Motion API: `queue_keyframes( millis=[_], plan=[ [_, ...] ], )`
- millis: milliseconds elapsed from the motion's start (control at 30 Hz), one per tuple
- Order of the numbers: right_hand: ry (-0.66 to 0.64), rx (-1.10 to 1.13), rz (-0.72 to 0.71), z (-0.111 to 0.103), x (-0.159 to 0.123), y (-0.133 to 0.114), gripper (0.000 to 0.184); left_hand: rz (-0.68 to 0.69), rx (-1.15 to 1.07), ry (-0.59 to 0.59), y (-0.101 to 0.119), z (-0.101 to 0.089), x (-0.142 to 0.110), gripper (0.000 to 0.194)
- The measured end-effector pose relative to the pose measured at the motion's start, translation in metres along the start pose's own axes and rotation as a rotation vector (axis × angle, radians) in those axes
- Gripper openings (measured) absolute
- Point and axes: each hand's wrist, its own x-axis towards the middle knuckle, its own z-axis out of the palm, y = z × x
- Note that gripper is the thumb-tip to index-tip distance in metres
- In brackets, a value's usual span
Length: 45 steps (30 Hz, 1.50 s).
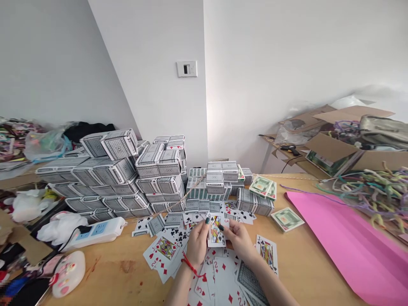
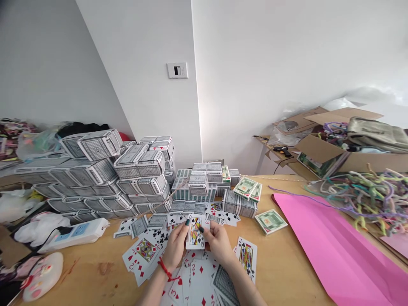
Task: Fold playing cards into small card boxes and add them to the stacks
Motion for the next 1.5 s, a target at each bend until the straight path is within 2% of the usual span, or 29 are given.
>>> queue_keyframes(
  millis=[200, 400, 600, 733, 867, 1000, 1133, 1200, 1300, 1500],
  plan=[
    [0.008, -0.008, 0.026, 0.003, -0.002, -0.001, 0.035, 0.008, 0.145, 0.070, -0.008, 0.004, 0.003, 0.036],
    [0.000, -0.118, -0.006, 0.003, -0.001, 0.001, 0.034, 0.042, 0.272, 0.032, -0.010, 0.003, 0.003, 0.030],
    [0.105, -0.100, 0.042, 0.002, 0.002, 0.004, 0.038, 0.077, 0.351, 0.085, -0.008, 0.005, 0.000, 0.027],
    [0.049, -0.078, -0.016, 0.000, 0.003, 0.002, 0.031, 0.121, 0.435, 0.111, -0.007, 0.007, -0.003, 0.027],
    [0.036, -0.042, -0.028, 0.001, 0.002, -0.002, 0.032, 0.179, 0.535, 0.131, -0.009, 0.010, -0.003, 0.026],
    [0.143, -0.152, -0.076, 0.007, -0.001, -0.001, 0.034, 0.217, 0.687, 0.152, -0.011, 0.013, -0.005, 0.027],
    [0.383, -0.460, -0.164, 0.014, -0.008, 0.005, 0.027, 0.322, 0.831, 0.131, -0.012, 0.016, -0.008, 0.028],
    [0.456, -0.542, -0.192, 0.015, -0.009, 0.008, 0.025, 0.334, 0.840, 0.128, -0.012, 0.017, -0.008, 0.028],
    [0.409, -0.400, -0.145, 0.013, -0.007, 0.007, 0.027, 0.241, 0.728, 0.155, -0.012, 0.015, -0.006, 0.028],
    [0.092, 0.410, 0.169, 0.008, -0.003, -0.003, 0.028, 0.134, 0.430, 0.164, -0.007, 0.003, 0.002, 0.027]
  ],
)
